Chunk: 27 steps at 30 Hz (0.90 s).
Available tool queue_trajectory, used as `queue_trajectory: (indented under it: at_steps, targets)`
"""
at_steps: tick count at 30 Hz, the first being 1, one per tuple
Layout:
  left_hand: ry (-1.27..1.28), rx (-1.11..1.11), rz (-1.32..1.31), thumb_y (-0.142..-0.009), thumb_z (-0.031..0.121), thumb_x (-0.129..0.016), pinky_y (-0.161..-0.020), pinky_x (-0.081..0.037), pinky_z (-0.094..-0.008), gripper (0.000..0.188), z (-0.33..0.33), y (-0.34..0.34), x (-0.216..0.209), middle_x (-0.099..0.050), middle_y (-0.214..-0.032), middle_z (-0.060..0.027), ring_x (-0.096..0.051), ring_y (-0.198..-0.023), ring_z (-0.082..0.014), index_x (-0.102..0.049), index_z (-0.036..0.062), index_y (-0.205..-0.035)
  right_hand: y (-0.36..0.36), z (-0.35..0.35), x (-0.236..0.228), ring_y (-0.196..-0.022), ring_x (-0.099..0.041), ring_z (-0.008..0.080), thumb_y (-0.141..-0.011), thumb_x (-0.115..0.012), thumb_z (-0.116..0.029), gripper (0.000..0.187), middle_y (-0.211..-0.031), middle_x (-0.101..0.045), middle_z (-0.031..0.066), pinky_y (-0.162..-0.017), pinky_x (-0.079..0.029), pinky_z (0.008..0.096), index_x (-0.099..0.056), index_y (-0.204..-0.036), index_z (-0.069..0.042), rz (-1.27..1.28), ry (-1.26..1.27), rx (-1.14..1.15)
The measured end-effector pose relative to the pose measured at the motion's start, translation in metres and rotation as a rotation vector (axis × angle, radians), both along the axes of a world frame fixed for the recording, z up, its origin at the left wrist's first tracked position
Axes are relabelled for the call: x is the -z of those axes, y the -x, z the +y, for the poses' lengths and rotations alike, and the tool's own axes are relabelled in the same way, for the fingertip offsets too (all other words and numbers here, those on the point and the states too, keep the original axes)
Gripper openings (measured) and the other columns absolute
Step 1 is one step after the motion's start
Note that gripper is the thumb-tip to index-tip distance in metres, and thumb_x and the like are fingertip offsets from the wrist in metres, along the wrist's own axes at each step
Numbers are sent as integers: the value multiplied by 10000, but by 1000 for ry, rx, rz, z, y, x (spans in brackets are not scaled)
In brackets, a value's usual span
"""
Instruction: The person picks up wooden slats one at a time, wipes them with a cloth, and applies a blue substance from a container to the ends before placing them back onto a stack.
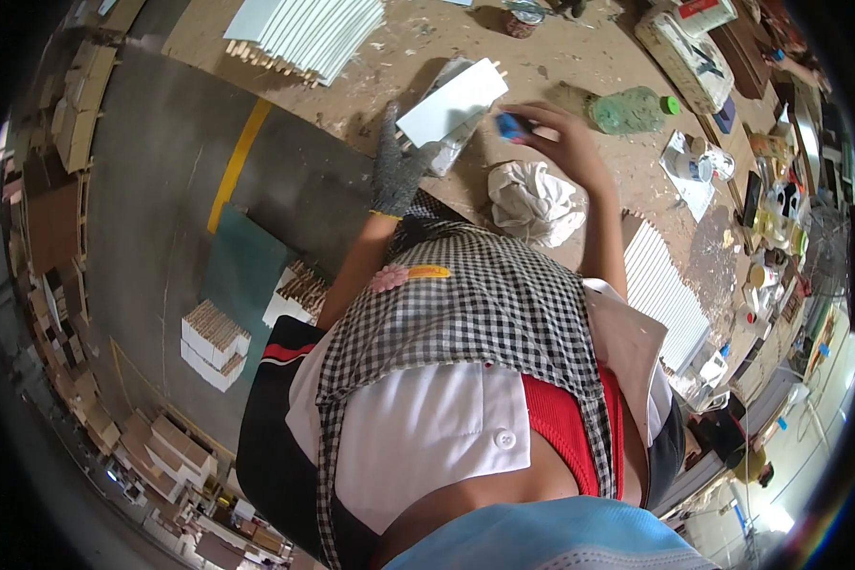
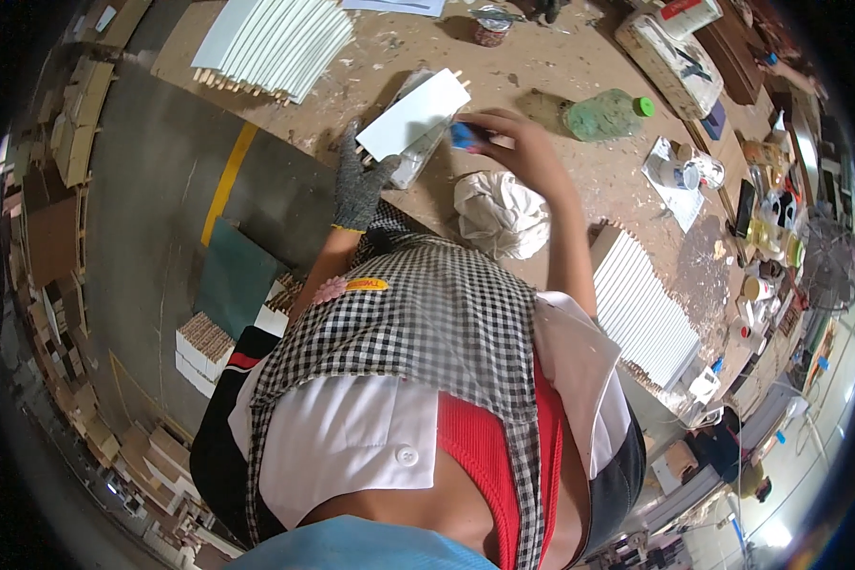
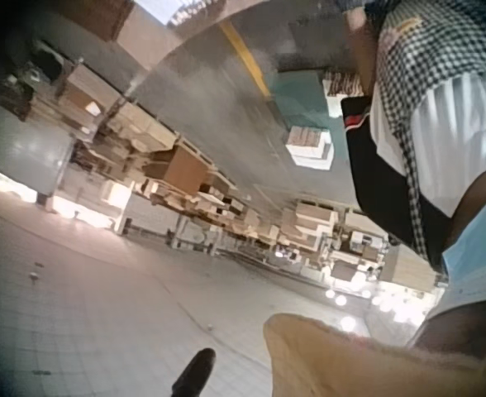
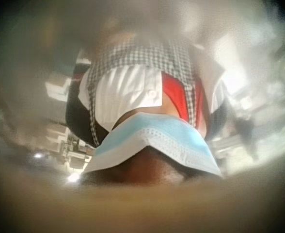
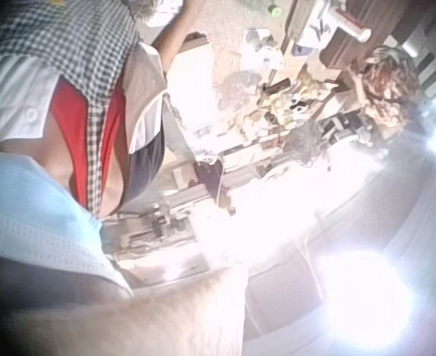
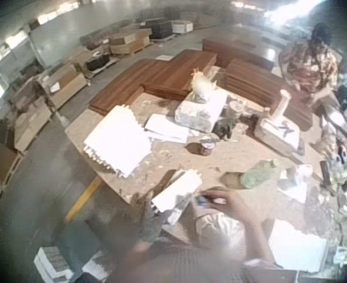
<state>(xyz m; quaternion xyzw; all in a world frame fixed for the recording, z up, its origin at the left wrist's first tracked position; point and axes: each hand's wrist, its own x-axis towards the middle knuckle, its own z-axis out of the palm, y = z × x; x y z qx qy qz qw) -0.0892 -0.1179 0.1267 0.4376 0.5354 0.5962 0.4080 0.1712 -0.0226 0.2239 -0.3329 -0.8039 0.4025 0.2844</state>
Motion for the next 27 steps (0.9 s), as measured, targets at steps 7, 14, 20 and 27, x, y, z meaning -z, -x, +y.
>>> queue_trajectory:
  at_steps: [7, 14, 20, 27]
  targets:
    - [63, 29, 118, -846, 124, -791, -972, -516, -360, 795, 2, 3, 18, -560, -1354, -149, -599, -1167, -246, -316, 13, -1473, 123, 8, 2, -1056, -628, 303, -874, -672, -79, 423, -1194, -645, 95, -889, -540, 384, -666, -1286, -172, -200, -548, -187]
    - [27, 31, -393, -794, 20, -794, -953, -537, -342, 758, 1, -6, 25, -506, -1367, -122, -536, -1209, -230, -384, 30, -1432, 129, 19, 10, -1130, -578, 271, -817, -582, -21, 387, -1144, -646, 76, -989, -484, 352, -706, -1173, -108, -311, -775, -189]
    - [-54, 75, -371, -846, -31, -723, -968, -560, -347, 723, 1, -9, 20, -447, -1417, -122, -503, -1244, -241, -361, 56, -1465, 131, 12, 15, -1131, -591, 277, -826, -576, 32, 480, -1175, -648, 88, -983, -519, 361, -692, -1249, -162, -395, -772, -186]
    - [-46, 75, -573, -851, 4, -741, -983, -547, -354, 753, 1, -10, 27, -460, -1410, -130, -510, -1252, -243, -336, 47, -1484, 131, 9, 14, -1164, -587, 274, -847, -568, 22, 425, -1191, -650, 89, -1009, -510, 352, -705, -1214, -144, -407, -776, -203]
